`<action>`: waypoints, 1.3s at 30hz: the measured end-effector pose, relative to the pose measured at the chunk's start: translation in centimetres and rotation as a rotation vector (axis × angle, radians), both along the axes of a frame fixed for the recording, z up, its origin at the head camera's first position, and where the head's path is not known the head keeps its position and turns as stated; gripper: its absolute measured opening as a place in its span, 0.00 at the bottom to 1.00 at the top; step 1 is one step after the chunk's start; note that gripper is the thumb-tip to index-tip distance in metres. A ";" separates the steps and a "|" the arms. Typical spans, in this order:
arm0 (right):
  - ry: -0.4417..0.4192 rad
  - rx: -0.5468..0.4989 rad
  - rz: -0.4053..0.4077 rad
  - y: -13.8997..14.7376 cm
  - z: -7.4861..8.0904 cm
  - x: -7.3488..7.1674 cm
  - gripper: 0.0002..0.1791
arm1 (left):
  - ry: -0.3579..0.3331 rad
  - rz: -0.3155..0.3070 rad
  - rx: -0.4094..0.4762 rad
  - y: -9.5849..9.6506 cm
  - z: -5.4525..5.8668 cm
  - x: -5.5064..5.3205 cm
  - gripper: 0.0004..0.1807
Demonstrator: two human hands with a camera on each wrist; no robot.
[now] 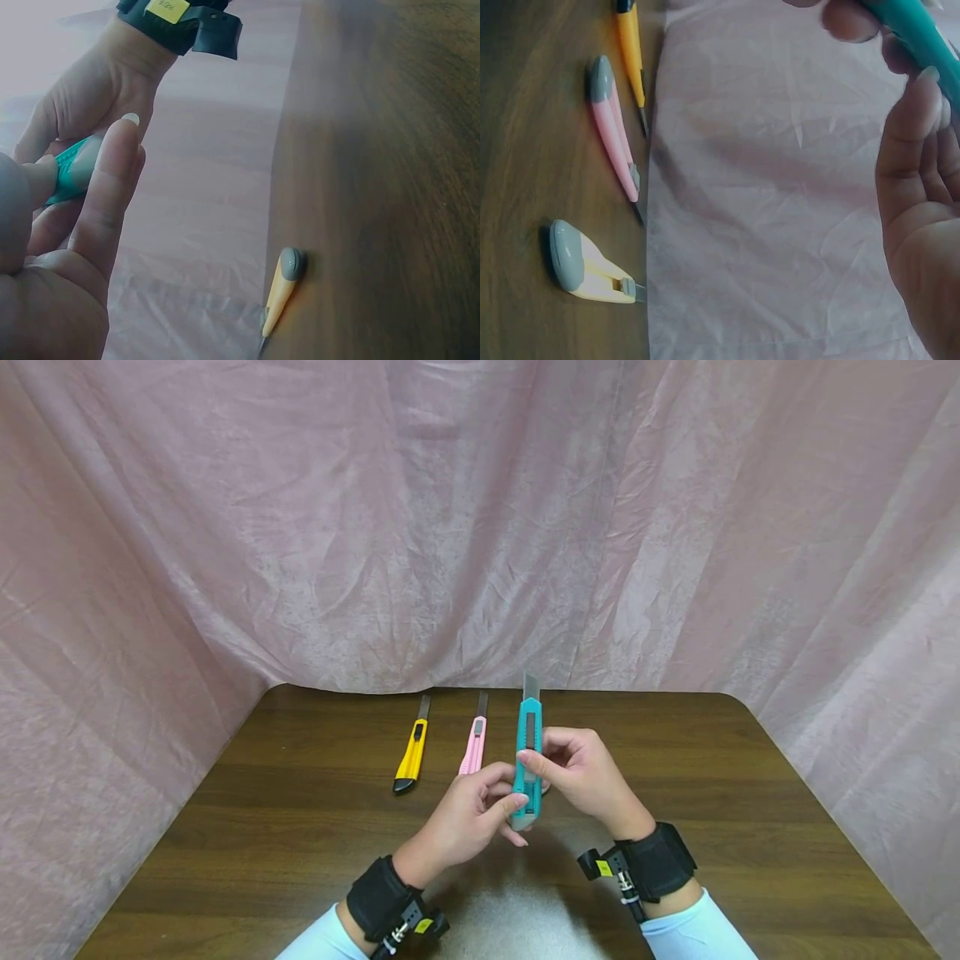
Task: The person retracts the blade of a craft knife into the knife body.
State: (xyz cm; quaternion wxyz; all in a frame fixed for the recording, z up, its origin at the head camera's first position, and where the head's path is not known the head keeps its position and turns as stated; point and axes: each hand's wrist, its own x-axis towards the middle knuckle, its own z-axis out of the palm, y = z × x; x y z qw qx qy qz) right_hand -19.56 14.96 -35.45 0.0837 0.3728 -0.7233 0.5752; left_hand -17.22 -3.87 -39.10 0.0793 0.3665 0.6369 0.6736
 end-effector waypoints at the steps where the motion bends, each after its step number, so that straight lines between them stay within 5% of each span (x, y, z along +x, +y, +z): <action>1: 0.000 0.002 -0.008 0.0 0.0 0.0 0.06 | 0.000 0.000 0.002 0.0 0.0 0.0 0.13; 8: -0.029 0.039 -0.081 -0.1 0.1 0.1 0.10 | -0.001 0.008 -0.006 -0.1 0.3 0.0 0.13; 17: -0.056 0.047 -0.057 0.1 0.0 0.1 0.09 | 0.005 -0.030 0.003 -0.2 0.0 -0.2 0.12; 39: -0.045 0.024 0.011 0.1 0.1 0.0 0.06 | 0.029 -0.003 0.010 -0.5 0.3 0.0 0.08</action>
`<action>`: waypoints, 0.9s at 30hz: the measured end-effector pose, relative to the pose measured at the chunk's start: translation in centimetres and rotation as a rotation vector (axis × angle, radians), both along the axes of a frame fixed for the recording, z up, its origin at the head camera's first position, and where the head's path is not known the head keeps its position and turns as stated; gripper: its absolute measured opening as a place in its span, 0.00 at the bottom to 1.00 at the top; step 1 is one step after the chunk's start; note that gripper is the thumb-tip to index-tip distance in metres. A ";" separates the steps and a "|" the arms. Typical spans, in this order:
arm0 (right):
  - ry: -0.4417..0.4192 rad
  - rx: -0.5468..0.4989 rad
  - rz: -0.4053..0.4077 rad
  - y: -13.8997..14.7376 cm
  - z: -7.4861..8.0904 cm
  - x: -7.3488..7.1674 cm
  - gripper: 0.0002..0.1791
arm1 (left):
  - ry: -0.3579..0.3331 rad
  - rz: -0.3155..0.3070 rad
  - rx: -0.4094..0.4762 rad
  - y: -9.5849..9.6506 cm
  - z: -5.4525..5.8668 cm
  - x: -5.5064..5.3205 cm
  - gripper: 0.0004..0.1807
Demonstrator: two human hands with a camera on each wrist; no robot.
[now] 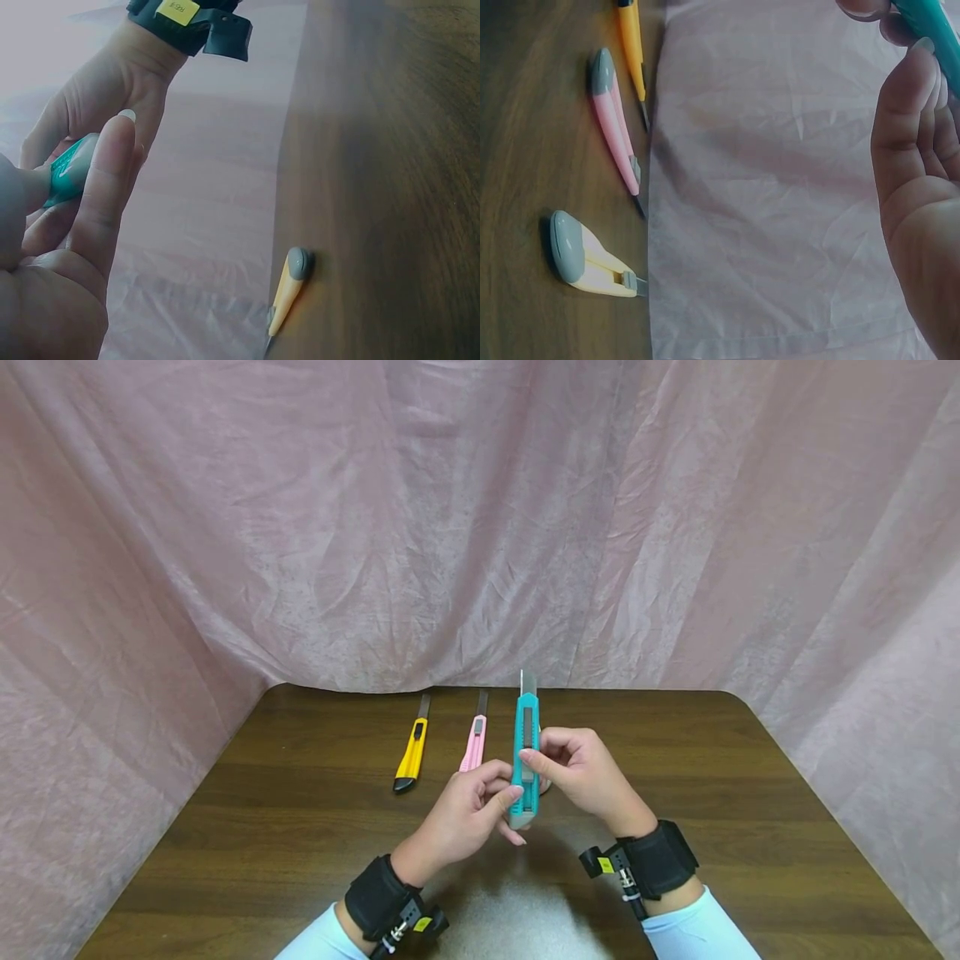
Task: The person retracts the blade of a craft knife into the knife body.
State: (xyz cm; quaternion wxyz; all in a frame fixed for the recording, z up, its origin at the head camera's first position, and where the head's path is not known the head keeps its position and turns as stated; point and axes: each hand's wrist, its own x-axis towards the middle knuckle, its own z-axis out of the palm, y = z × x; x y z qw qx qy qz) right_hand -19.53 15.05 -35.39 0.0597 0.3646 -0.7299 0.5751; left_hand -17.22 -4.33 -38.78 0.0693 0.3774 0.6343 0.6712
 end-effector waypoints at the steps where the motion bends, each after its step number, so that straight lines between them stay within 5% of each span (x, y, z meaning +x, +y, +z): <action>1: -0.005 -0.003 0.010 0.0 0.0 0.0 0.05 | -0.001 0.000 0.001 0.0 0.0 0.0 0.08; 7: -0.024 -0.031 0.057 -0.2 -0.1 0.0 0.05 | 0.013 0.028 -0.008 -0.1 0.1 0.1 0.09; 27: -0.005 0.003 0.029 -0.3 0.0 0.0 0.09 | 0.015 0.031 0.019 -0.2 0.4 0.0 0.09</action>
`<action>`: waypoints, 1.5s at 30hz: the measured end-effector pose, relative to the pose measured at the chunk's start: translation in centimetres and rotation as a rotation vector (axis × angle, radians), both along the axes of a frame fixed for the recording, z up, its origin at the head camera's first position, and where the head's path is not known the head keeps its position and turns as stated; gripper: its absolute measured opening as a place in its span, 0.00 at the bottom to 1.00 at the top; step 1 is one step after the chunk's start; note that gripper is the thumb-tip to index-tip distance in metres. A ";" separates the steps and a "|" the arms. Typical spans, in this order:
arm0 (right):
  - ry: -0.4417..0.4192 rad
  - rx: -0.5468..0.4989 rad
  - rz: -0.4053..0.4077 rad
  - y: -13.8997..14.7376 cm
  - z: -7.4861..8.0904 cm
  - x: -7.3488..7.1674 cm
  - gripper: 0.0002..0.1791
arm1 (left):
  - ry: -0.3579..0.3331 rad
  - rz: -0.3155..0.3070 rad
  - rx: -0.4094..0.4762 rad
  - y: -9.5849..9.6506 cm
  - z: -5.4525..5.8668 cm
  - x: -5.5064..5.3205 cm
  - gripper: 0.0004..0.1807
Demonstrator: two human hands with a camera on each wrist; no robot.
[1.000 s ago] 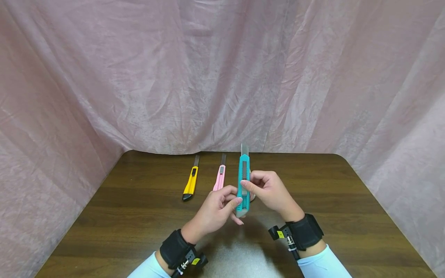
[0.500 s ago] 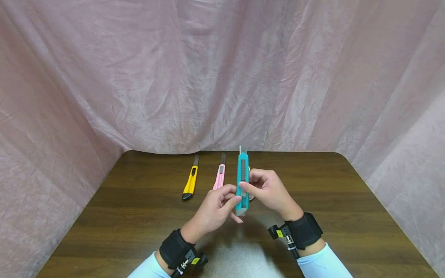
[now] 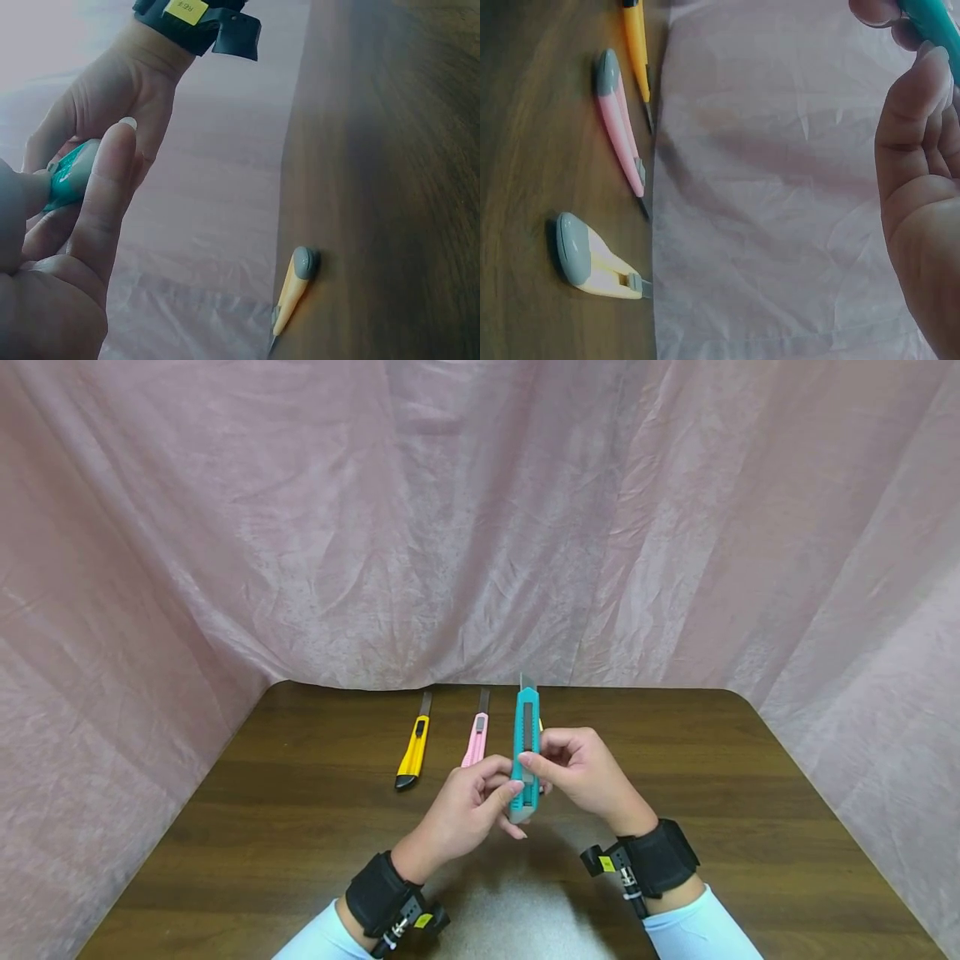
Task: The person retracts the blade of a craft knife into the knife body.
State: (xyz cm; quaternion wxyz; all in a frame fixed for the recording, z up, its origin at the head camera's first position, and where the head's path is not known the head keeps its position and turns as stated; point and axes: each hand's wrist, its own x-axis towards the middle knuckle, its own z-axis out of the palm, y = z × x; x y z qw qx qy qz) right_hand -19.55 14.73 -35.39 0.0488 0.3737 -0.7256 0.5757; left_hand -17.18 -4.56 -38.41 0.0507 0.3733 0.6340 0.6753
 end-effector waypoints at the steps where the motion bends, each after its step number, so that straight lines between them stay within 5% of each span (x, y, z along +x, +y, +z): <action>1: 0.000 -0.001 0.007 0.0 0.0 0.0 0.08 | 0.002 0.000 0.000 0.0 0.0 0.0 0.09; 19: -0.011 0.011 -0.002 0.0 -0.3 0.0 0.08 | 0.027 0.011 -0.020 0.0 0.0 0.1 0.09; 28: -0.004 -0.031 0.092 -0.1 -0.6 -0.2 0.02 | 0.060 0.039 -0.011 -0.1 -0.1 0.0 0.08; 36: -0.020 -0.036 0.025 -0.4 -0.6 -0.1 0.05 | 0.075 0.052 -0.005 -0.1 0.0 -0.2 0.09; 45: -0.060 -0.027 0.067 -0.4 -0.7 0.0 0.02 | 0.054 0.059 -0.021 -0.3 -0.1 -0.1 0.08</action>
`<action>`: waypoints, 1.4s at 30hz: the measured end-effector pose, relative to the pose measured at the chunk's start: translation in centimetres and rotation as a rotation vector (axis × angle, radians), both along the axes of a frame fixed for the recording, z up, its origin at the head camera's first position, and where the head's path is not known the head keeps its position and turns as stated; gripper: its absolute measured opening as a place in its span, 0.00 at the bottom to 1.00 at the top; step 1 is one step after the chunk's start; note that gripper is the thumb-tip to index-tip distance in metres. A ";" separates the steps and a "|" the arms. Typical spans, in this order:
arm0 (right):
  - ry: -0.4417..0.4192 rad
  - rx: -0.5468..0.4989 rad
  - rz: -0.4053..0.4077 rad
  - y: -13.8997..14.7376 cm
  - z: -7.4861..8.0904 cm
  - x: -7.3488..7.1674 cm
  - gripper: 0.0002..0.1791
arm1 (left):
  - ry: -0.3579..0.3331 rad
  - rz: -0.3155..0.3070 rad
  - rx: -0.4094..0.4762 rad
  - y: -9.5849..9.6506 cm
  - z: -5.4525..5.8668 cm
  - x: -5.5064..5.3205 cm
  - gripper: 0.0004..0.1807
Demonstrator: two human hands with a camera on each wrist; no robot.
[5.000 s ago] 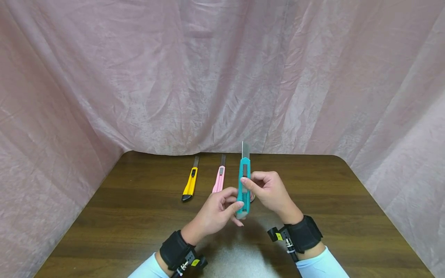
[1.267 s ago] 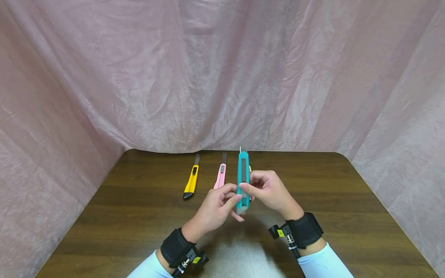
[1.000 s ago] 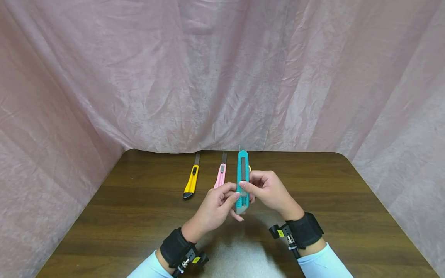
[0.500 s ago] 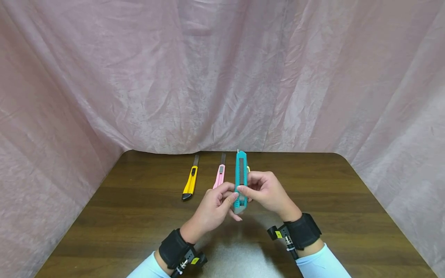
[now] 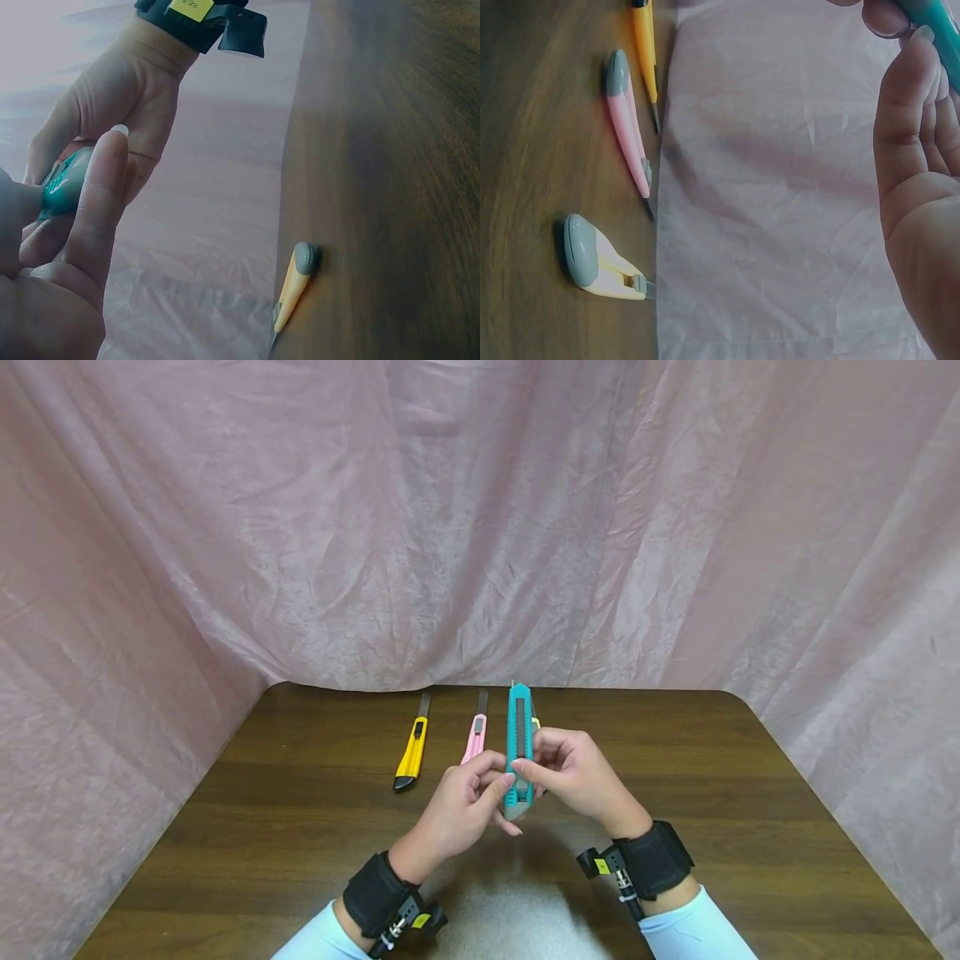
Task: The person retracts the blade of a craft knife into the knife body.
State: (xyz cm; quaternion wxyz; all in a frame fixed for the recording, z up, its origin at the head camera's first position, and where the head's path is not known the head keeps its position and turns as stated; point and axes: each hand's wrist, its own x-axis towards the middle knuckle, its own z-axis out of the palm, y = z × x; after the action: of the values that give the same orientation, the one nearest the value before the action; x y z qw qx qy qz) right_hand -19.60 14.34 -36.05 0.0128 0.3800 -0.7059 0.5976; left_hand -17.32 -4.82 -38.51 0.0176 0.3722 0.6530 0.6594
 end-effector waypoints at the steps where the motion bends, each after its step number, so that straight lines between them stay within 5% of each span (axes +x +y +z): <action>1: -0.002 -0.002 0.007 0.0 0.0 0.0 0.02 | 0.002 0.003 0.001 0.0 0.0 0.0 0.08; 8: -0.007 -0.028 0.043 -0.1 -0.2 -0.2 0.04 | -0.013 0.006 0.035 -0.1 0.0 0.0 0.08; 18: -0.010 -0.003 -0.013 -0.4 -0.1 -0.2 0.03 | -0.021 -0.034 0.047 -0.3 0.2 -0.2 0.09; 32: -0.063 -0.023 0.114 -0.1 -0.1 -0.4 0.08 | -0.010 0.008 0.038 -0.4 0.5 -0.3 0.09; 42: -0.076 -0.033 0.073 -0.4 -0.1 -0.4 0.08 | -0.019 0.011 0.046 -0.4 0.4 -0.5 0.09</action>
State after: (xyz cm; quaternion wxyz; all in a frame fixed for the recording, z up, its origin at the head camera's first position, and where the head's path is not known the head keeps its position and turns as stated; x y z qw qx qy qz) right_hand -19.98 13.94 -36.11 -0.0296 0.3821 -0.6817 0.6232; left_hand -17.80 -5.17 -38.14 0.0116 0.3626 0.6396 0.6777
